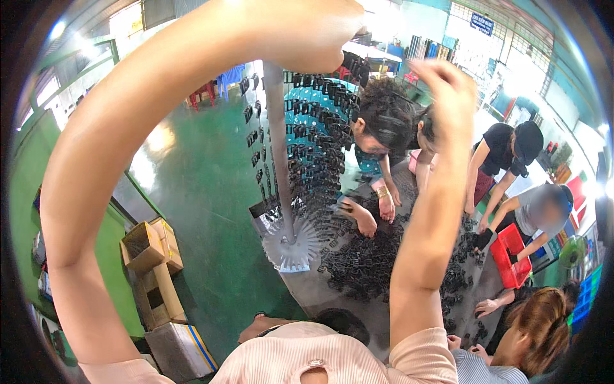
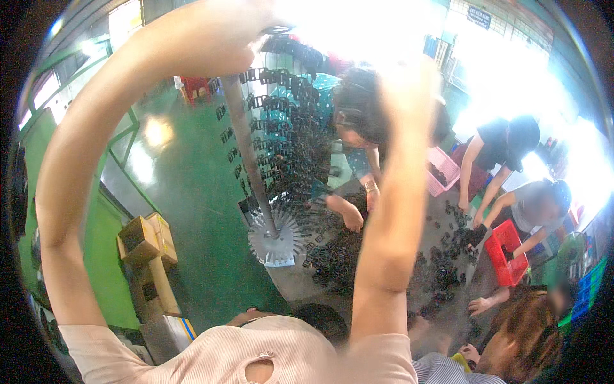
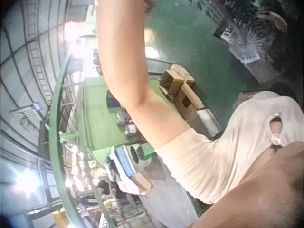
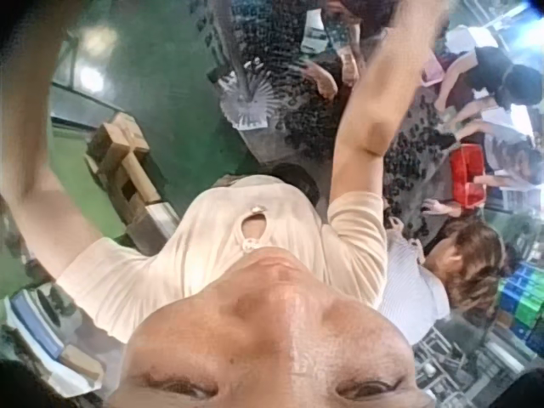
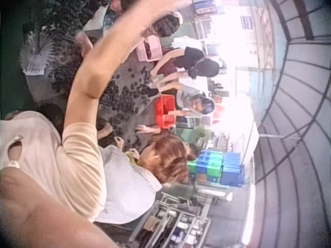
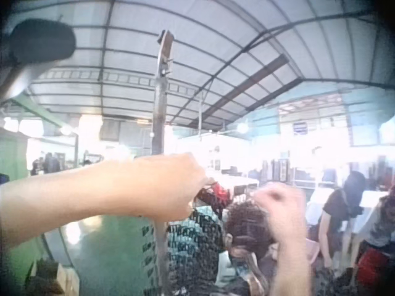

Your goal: The person attaches small black plastic pieces onto a rotating metal stand with radial arms. They repeatedly pick up pieces from a table and clip them onto the stand, working alongside other people in a factory setting.

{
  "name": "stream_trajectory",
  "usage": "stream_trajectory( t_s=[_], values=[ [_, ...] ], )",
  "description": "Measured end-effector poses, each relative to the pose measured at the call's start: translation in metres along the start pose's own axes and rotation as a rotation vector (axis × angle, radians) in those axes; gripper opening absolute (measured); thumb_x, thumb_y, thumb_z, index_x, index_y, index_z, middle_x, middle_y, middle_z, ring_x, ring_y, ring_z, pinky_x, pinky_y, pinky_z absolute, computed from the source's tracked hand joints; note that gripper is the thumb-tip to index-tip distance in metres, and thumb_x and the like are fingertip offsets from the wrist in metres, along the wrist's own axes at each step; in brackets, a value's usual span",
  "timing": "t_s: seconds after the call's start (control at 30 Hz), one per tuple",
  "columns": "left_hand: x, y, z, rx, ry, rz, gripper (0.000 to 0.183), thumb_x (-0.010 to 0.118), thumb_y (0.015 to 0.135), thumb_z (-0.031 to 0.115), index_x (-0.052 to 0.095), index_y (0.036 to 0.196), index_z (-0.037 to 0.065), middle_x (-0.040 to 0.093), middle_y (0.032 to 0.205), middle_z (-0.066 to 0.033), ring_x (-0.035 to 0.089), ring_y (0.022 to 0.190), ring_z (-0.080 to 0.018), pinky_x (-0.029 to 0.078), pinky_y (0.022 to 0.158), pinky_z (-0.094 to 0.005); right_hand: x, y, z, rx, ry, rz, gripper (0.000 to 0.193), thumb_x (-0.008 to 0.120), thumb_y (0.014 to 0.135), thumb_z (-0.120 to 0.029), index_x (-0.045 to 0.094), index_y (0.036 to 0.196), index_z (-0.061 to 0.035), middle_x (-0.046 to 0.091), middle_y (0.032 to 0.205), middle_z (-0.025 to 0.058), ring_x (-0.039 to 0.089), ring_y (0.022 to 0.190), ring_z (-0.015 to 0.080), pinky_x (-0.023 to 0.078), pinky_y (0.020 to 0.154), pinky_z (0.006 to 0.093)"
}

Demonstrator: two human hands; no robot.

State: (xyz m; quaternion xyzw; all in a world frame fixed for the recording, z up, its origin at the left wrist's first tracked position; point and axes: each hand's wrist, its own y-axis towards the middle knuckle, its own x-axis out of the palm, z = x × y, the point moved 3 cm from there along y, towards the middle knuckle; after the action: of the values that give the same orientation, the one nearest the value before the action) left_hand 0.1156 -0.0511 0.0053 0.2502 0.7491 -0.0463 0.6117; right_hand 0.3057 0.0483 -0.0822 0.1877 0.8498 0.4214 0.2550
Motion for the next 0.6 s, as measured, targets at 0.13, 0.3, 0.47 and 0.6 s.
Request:
stream_trajectory(
  t_s=[0.13, 0.3, 0.47, 0.6],
  values=[
    [0.016, 0.001, -0.026, 0.207, -0.033, 0.114, 0.04, 0.052, 0.079, 0.005, 0.057, 0.116, -0.008, 0.062, 0.101, -0.0311, 0.061, 0.098, -0.0407, 0.05, 0.087, -0.0452, -0.081, -0.005, 0.054, 0.194, -0.269, -0.18, 0.02, 0.072, 0.078, -0.027, 0.072, 0.083, -0.0072, 0.067, 0.077, 0.002, 0.058, 0.075, 0.0152, 0.046, 0.072, 0.0312],
    [0.022, 0.004, -0.035, 0.294, -0.034, 0.155, 0.041, 0.054, 0.084, 0.015, 0.055, 0.118, -0.008, 0.059, 0.109, -0.0327, 0.059, 0.104, -0.0398, 0.046, 0.092, -0.0459, -0.046, -0.021, 0.028, 0.053, -0.26, 0.018, 0.03, 0.074, 0.077, -0.018, 0.072, 0.104, -0.0047, 0.071, 0.096, 0.0121, 0.063, 0.081, 0.0143, 0.049, 0.078, 0.0276],
    [0.002, -0.001, -0.018, 0.244, -0.041, 0.03, 0.039, 0.057, 0.083, 0.024, 0.058, 0.107, -0.007, 0.063, 0.097, -0.0313, 0.062, 0.093, -0.0404, 0.049, 0.081, -0.0448, 0.035, -0.034, -0.054, -0.322, -0.155, 0.19, 0.02, 0.073, 0.079, -0.023, 0.074, 0.09, -0.0077, 0.067, 0.083, 0.0095, 0.064, 0.074, 0.0225, 0.049, 0.07, 0.0314],
    [-0.02, -0.012, 0.011, 0.173, -0.166, -0.141, 0.029, 0.052, 0.078, 0.018, 0.062, 0.092, -0.005, 0.065, 0.078, -0.0279, 0.064, 0.075, -0.0397, 0.051, 0.069, -0.0442, 0.052, -0.031, -0.06, -0.409, -0.281, 0.361, 0.013, 0.068, 0.081, -0.019, 0.072, 0.087, -0.0076, 0.064, 0.078, 0.0107, 0.064, 0.074, 0.0313, 0.049, 0.067, 0.0381]
  ],
)
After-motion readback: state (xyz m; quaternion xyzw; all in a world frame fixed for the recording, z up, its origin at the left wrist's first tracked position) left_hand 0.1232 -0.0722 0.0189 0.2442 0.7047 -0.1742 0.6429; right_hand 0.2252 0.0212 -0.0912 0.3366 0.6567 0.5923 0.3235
